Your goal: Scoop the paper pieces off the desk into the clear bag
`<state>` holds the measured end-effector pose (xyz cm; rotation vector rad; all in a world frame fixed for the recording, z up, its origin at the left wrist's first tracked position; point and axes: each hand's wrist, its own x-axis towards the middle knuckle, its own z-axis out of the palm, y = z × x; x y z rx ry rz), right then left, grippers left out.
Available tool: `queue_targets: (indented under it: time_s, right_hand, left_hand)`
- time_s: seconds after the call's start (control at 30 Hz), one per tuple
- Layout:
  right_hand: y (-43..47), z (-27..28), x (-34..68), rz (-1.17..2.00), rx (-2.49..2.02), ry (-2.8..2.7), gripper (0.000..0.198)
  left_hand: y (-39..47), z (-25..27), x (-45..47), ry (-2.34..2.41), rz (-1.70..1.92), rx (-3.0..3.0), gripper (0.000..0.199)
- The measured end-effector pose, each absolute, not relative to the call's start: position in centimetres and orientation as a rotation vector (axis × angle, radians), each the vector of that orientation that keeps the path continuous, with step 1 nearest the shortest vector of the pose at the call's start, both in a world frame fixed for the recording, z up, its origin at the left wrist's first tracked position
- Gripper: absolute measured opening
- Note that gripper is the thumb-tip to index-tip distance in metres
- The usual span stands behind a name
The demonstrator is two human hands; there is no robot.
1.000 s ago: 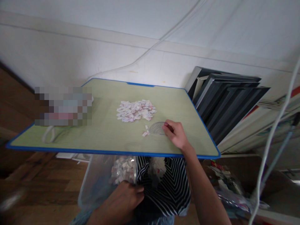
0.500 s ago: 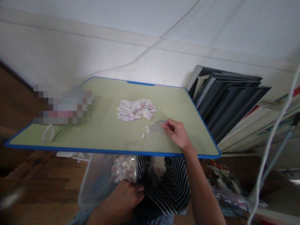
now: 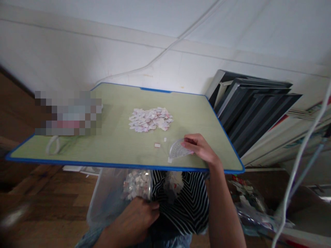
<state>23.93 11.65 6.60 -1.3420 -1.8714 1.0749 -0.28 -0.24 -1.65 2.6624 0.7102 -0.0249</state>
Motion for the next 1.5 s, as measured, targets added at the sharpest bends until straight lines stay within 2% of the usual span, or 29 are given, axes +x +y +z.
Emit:
queue_targets:
  time_s: [0.4, 0.63, 1.13, 1.3, 1.5]
  right_hand:
    - [11.47, 7.01, 24.03, 1.204, -1.304, -1.921, 0.036]
    - [11.41, 6.72, 24.09, 1.092, -1.321, -1.908, 0.036]
    - [11.16, 7.07, 24.28, 1.244, -1.273, -1.930, 0.040]
    - [11.13, 7.06, 24.24, 1.141, -1.278, -1.887, 0.037]
    - [11.16, 7.02, 24.24, 1.211, -1.290, -1.913, 0.039]
  left_hand:
    - [-0.36, -1.51, -0.45, 0.715, -0.041, 2.630, 0.012]
    - [-0.15, -1.15, -0.29, 0.715, -0.073, 2.632, 0.012]
    - [-0.22, -1.14, -0.24, 0.710, -0.063, 2.640, 0.011]
    - [-0.25, -1.30, -0.31, 0.714, -0.040, 2.632, 0.015]
    - [-0.29, -1.21, -0.38, 0.708, -0.059, 2.642, 0.014]
